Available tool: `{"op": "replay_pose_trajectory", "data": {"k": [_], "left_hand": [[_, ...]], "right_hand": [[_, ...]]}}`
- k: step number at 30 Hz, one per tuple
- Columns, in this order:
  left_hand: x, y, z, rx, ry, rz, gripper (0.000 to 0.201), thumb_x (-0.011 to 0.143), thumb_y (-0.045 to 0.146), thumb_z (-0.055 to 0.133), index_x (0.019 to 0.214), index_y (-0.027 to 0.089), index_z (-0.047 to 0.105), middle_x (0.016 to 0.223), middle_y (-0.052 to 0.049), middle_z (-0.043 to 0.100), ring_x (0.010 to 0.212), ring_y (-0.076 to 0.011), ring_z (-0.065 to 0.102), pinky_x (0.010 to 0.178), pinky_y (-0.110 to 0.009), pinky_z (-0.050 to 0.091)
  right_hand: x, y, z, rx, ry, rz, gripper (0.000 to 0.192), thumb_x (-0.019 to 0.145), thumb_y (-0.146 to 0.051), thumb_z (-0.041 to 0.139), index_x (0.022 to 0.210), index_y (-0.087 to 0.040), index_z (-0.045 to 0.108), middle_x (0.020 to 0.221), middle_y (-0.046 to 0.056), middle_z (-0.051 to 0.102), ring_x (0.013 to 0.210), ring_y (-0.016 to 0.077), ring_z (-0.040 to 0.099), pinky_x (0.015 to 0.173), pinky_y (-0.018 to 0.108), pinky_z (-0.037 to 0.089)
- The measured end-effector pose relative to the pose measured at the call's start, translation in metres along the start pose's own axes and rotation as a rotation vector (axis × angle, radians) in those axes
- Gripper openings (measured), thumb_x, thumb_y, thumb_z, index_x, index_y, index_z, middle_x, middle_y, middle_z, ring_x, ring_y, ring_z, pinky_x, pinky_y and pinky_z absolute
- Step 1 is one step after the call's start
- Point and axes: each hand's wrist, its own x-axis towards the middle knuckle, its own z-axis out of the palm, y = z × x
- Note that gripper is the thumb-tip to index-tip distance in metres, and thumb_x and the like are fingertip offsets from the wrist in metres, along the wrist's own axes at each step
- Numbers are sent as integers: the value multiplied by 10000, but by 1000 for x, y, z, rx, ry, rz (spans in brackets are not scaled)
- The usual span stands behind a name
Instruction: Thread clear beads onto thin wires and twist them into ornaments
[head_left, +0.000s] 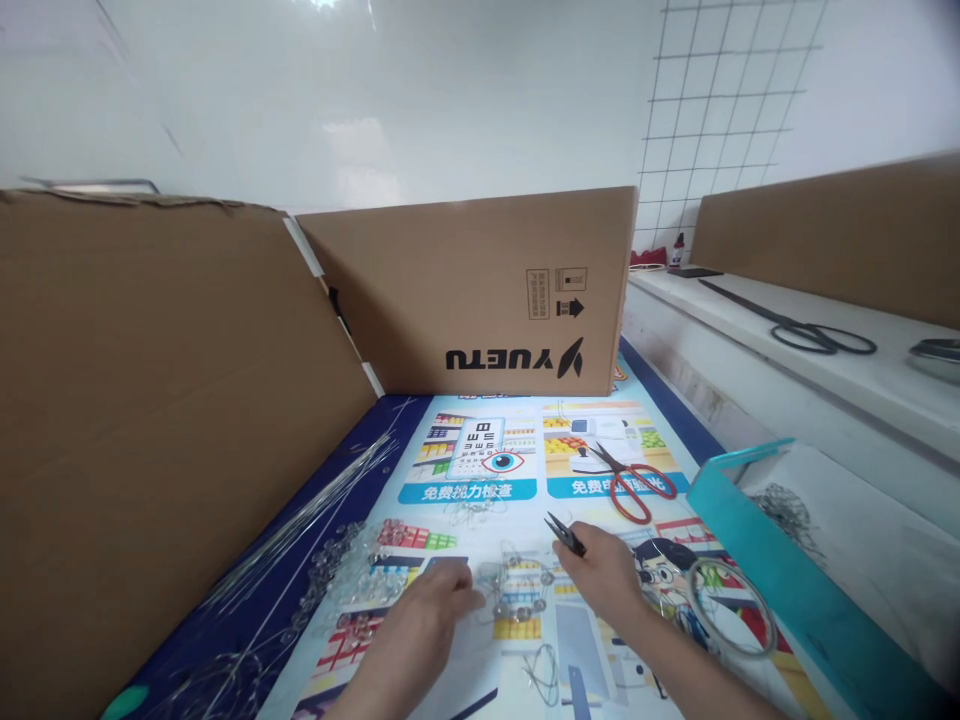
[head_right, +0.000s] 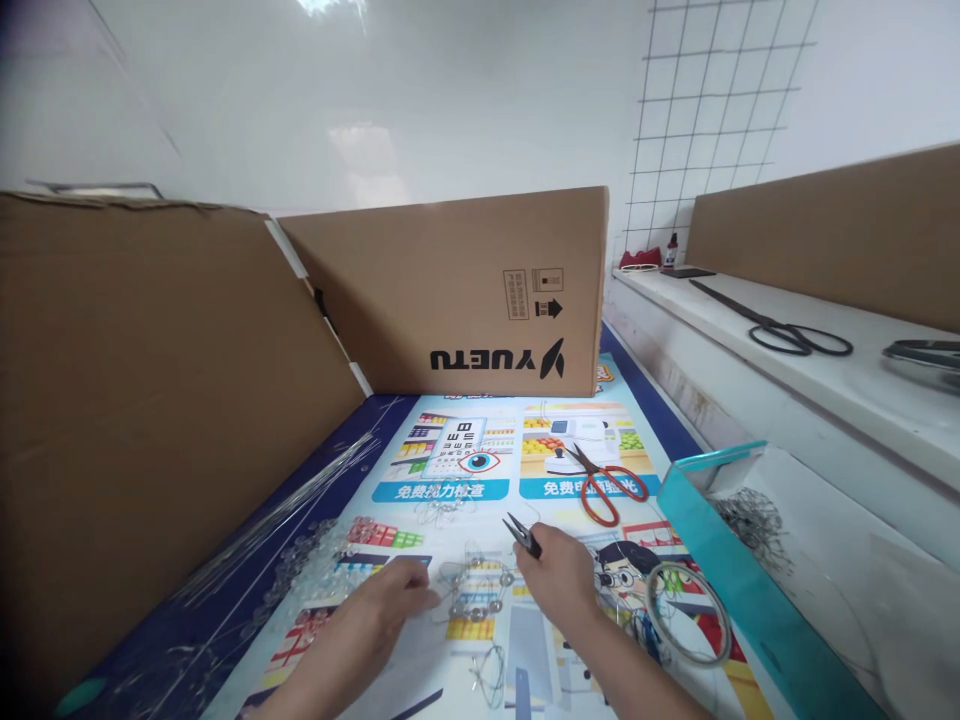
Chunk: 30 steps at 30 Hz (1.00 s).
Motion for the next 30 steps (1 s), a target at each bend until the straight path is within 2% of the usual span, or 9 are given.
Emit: {"op": "replay_pose_trajectory", "data": {"k": [5, 9, 18, 24, 27, 30], "left_hand": [[-14, -4, 10, 7, -59, 1, 428, 766, -5, 376, 958, 266, 645, 932, -51, 592, 862, -197, 562, 750, -292, 419], [-13, -2, 9, 42, -73, -3, 417, 758, -4, 377, 920, 270, 647, 922, -44, 591, 850, -195, 567, 736, -289, 426], [4, 24, -3, -34, -60, 72, 376, 786, 28, 364, 914, 260, 631, 899, -58, 576, 831, -196, 548, 713, -278, 422], [18, 38, 2, -71, -101, 55, 246, 733, 57, 459, 808, 234, 613, 927, -46, 560, 890, -218, 515, 775, -313, 391], [22, 34, 9, -101, -98, 52, 283, 694, 36, 473, 842, 238, 604, 953, -39, 554, 914, -220, 500, 801, -324, 370], [24, 28, 16, -136, -81, 51, 257, 717, 40, 461, 822, 232, 597, 941, -33, 554, 902, -210, 496, 798, -315, 359]], "right_hand": [[0, 3, 0, 82, 35, 18, 299, 829, -423, 455, 631, -199, 468, 587, -34, 518, 572, 109, 466, 494, 215, 206], [1, 4, 0, 151, 54, 23, 304, 816, -420, 456, 608, -200, 439, 545, -42, 477, 548, 110, 455, 486, 208, 218], [7, 9, 2, 294, 66, 51, 306, 818, -432, 414, 618, -202, 431, 542, -37, 456, 547, 124, 451, 496, 203, 290], [17, 16, -8, 320, -27, -23, 300, 856, -386, 335, 748, -170, 514, 601, -17, 493, 566, 118, 466, 488, 191, 321], [17, 18, -16, 271, -104, -98, 285, 841, -366, 372, 718, -165, 534, 613, -17, 512, 587, 113, 475, 499, 188, 309], [15, 18, -21, 195, -197, -176, 255, 796, -361, 453, 657, -168, 544, 591, -25, 516, 577, 108, 475, 494, 193, 281]]}}
